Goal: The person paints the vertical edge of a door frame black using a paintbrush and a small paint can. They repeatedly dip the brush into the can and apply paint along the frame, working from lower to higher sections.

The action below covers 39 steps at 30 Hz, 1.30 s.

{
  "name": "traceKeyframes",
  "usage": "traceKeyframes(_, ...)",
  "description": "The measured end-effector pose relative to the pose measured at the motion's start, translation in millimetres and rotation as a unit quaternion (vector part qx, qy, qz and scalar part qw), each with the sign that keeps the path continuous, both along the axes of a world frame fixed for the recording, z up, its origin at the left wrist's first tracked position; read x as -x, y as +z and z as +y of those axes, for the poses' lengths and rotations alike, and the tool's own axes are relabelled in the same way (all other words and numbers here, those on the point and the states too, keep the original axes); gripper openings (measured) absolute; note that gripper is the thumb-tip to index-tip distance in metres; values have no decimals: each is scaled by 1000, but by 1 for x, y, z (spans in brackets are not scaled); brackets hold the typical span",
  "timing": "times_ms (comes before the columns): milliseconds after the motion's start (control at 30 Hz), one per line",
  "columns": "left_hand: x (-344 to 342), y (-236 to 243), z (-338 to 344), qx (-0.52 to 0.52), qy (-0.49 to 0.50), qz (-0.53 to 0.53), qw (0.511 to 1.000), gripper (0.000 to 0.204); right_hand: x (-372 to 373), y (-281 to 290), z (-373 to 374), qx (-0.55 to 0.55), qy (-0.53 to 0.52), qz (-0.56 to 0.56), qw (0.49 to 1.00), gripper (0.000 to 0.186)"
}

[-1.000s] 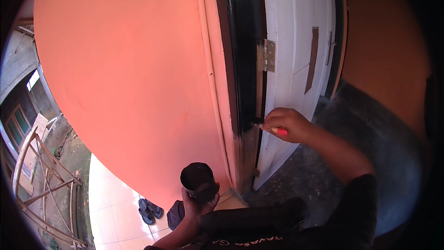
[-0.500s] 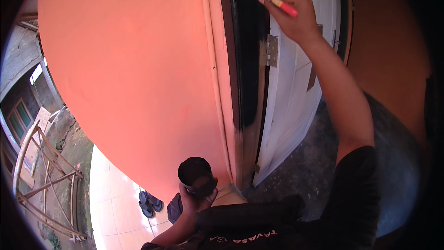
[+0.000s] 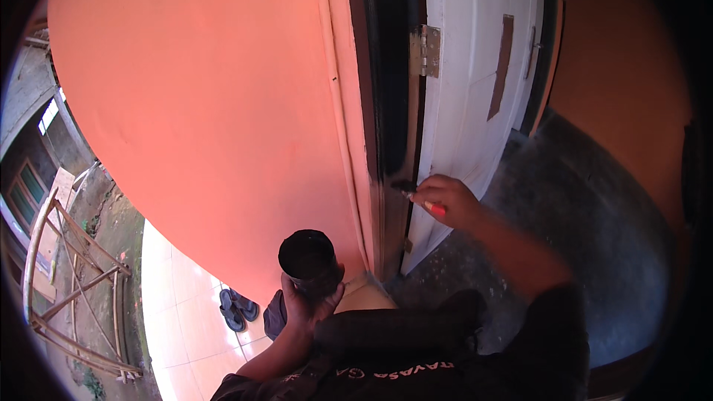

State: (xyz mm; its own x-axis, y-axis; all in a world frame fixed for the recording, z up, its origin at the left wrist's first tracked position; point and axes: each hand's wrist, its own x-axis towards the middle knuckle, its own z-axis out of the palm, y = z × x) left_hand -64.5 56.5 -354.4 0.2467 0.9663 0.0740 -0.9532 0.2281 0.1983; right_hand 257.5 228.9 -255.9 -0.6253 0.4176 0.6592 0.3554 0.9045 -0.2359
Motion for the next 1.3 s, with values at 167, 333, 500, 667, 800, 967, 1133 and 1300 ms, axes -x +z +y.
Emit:
traceKeyframes(167, -4, 1, 2, -16, -9, -4, 1000, 75, 16, 133, 29, -129, -32, 98, 986, 19)
traceKeyframes(333, -5, 3, -1, -35, 0, 5, 999, 76, 17, 193, 27, -251, -30, 259, 932, 27)
traceKeyframes(500, -2, 14, -8, 8, 31, 27, 999, 70, 12, 85, 31, -205, -53, 162, 964, 32)
traceKeyframes(667, -1, 17, -7, 10, 36, 18, 999, 69, -3, -36, -5, -32, -53, 93, 994, 23)
traceKeyframes(800, -3, 15, -7, 18, 48, 14, 999, 68, -2, -47, -37, 87, -122, 227, 962, 17)
traceKeyframes(967, -10, 6, -4, 2, 39, -2, 999, 72, 5, -26, -64, 298, -98, 498, 809, 25)
traceKeyframes(1133, -22, -1, -4, -6, 22, 21, 1000, 76, 22, 39, -96, 292, 104, 508, 803, 29)
traceKeyframes(1300, -31, 5, -14, -1, 37, 75, 996, 79, 65, 99, -123, 298, 163, 367, 866, 23)
